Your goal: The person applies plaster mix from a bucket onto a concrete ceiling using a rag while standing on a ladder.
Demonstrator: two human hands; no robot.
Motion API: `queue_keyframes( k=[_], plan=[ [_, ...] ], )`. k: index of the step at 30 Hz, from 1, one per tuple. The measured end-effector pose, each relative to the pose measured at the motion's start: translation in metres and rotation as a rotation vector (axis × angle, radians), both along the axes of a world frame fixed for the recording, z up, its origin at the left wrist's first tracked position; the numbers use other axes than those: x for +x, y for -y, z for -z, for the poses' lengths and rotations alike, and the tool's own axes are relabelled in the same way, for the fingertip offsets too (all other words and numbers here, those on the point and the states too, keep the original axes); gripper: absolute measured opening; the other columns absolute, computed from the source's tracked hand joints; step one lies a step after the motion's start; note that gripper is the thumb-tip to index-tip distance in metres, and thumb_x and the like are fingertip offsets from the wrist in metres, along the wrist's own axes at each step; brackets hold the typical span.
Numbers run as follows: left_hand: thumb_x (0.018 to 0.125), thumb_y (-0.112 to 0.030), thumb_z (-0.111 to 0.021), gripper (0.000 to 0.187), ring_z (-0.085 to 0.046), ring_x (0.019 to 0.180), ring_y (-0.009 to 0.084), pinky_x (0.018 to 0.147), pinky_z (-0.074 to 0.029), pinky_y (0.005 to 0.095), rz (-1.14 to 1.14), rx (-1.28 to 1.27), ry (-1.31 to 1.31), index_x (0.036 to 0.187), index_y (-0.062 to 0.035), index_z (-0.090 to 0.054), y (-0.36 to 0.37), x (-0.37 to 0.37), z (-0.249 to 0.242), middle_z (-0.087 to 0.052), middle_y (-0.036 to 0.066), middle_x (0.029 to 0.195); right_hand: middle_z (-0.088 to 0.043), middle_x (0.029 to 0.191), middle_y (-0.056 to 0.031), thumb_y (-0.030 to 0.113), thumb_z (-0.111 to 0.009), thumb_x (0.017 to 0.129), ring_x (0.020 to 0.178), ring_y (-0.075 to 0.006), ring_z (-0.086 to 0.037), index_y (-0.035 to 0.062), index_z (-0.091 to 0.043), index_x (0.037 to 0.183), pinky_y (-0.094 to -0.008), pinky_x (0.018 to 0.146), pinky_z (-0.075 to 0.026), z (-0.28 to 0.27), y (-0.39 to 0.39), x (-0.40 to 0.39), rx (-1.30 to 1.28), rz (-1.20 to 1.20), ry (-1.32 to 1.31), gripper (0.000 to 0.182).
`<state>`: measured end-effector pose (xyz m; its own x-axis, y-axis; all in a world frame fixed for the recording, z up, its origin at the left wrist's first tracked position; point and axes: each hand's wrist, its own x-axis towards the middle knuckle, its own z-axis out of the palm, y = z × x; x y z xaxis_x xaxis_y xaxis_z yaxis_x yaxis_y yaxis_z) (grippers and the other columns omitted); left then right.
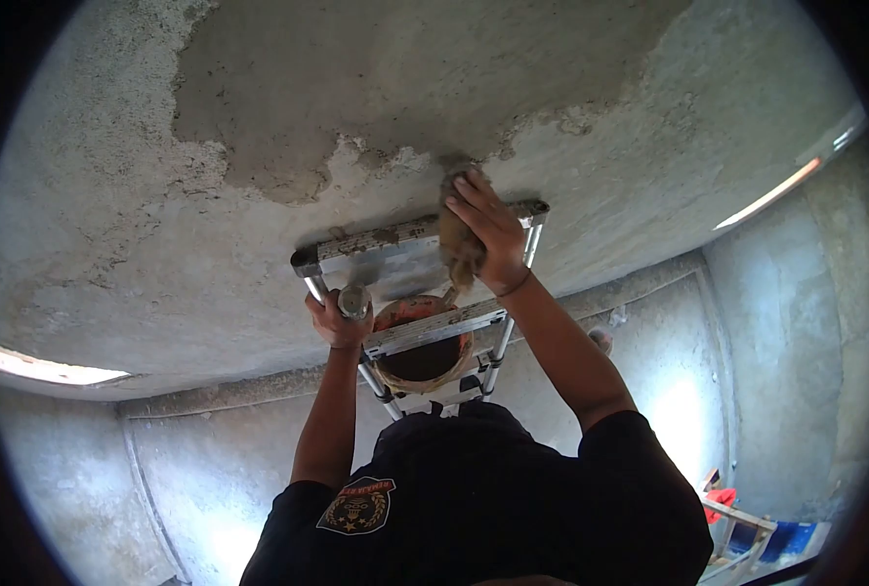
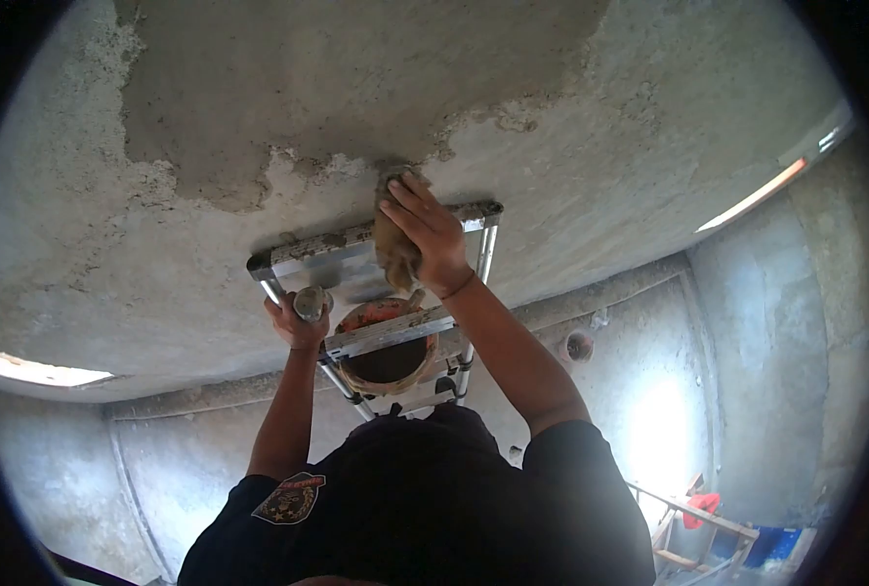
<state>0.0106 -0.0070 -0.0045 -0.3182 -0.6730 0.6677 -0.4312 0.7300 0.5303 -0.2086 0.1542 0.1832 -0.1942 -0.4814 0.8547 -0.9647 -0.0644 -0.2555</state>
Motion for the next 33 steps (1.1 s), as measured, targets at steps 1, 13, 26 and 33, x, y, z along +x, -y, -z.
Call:
queue_keyframes(
  k=[1,13,26,33],
  plan=[
    [0.058,-0.026,-0.084,0.052,-0.057,0.081,0.0403,0.063,-0.047,0.0511,-0.001,0.013,-0.008,0.099,-0.0113,-0.056,0.001,-0.003,-0.001,-0.049,0.018,0.101,-0.06,0.129,-0.0147,-0.002,-0.067,0.068,0.129,-0.0362,-0.049,0.0064,-0.067,0.114,-0.0459,0.106,-0.042,0.0,-0.005,-0.005,-0.038,-0.042,-0.052,0.047],
    [0.053,-0.026,-0.086,0.054,-0.057,0.08,0.0399,0.062,-0.048,0.0513,-0.057,-0.044,0.002,0.096,-0.0101,-0.058,-0.005,-0.007,-0.008,-0.048,0.019,0.099,-0.057,0.133,-0.0135,0.007,-0.072,0.065,0.128,-0.0361,-0.049,0.0105,-0.064,0.119,-0.0454,0.104,-0.045,0.009,0.006,-0.012,0.126,-0.242,-0.147,0.055],
    [0.052,-0.028,-0.087,0.056,-0.057,0.079,0.0402,0.063,-0.05,0.0505,-0.18,-0.065,0.012,0.096,-0.0105,-0.058,-0.007,-0.014,-0.007,-0.049,0.018,0.101,-0.059,0.132,-0.0094,0.002,-0.069,0.069,0.13,-0.0299,-0.048,0.0119,-0.068,0.113,-0.0472,0.107,-0.041,0.001,0.005,-0.018,0.159,-0.246,-0.058,0.046],
    [0.051,-0.026,-0.087,0.055,-0.057,0.078,0.0396,0.063,-0.05,0.0497,-0.203,-0.072,0.031,0.095,-0.0114,-0.058,-0.01,-0.013,-0.006,-0.049,0.018,0.1,-0.059,0.131,-0.0112,0.006,-0.072,0.066,0.129,-0.0316,-0.049,0.0097,-0.066,0.113,-0.0456,0.107,-0.042,-0.039,0.011,-0.024,-0.111,-0.164,0.043,0.048]
  ],
)
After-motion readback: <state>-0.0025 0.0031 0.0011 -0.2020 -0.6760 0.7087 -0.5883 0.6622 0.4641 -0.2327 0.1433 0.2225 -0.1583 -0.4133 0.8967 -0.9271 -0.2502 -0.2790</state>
